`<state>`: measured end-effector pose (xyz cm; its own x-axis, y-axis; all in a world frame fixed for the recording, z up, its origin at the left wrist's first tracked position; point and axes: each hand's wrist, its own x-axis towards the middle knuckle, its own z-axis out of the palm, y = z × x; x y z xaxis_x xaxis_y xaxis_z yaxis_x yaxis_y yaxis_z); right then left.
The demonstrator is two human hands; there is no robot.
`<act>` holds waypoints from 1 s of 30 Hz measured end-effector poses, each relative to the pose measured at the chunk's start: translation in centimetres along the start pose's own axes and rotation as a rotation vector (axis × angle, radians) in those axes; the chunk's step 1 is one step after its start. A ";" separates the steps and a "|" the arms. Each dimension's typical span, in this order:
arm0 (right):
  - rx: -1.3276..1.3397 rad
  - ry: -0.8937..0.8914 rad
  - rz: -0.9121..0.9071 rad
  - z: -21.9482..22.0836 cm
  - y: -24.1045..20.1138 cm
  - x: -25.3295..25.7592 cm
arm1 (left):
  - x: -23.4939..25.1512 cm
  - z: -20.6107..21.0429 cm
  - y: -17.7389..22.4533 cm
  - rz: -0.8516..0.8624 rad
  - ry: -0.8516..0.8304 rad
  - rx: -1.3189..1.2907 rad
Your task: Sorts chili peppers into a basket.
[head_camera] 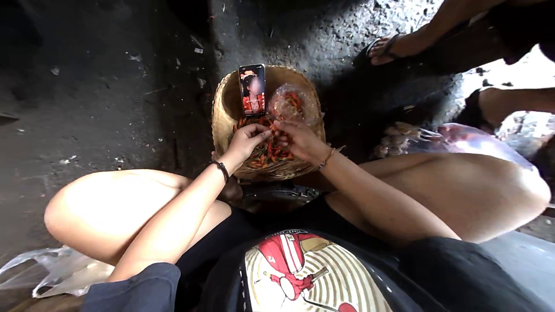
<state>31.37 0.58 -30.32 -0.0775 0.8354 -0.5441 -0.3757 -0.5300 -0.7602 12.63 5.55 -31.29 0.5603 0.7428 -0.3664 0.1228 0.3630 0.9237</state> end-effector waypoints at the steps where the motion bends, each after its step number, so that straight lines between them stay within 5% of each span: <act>1: 0.058 -0.006 0.030 0.0 0.0 0.0 | 0.0 0.0 0.0 0.026 -0.012 -0.013; 6: 0.285 0.008 0.103 -0.2 0.4 0.1 | -0.3 0.1 0.9 0.077 -0.088 -0.087; 12: 0.362 0.211 0.094 -0.6 1.0 0.7 | -0.3 -0.6 1.3 -0.103 -0.016 0.741; 18: 0.281 0.306 0.029 3.2 0.9 -1.3 | -2.2 3.4 1.0 0.025 0.102 0.455; 25: 0.179 0.306 -0.153 4.1 2.0 -1.7 | -3.8 4.2 1.4 -0.030 0.177 0.470; 30: 0.150 0.307 -0.102 4.1 1.7 -2.1 | -3.8 3.7 0.7 0.001 0.183 0.473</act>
<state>27.07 -1.51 -28.99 0.2396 0.7883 -0.5668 -0.5001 -0.4002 -0.7680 13.58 0.89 -28.81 0.4128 0.8449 -0.3403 0.5035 0.0996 0.8582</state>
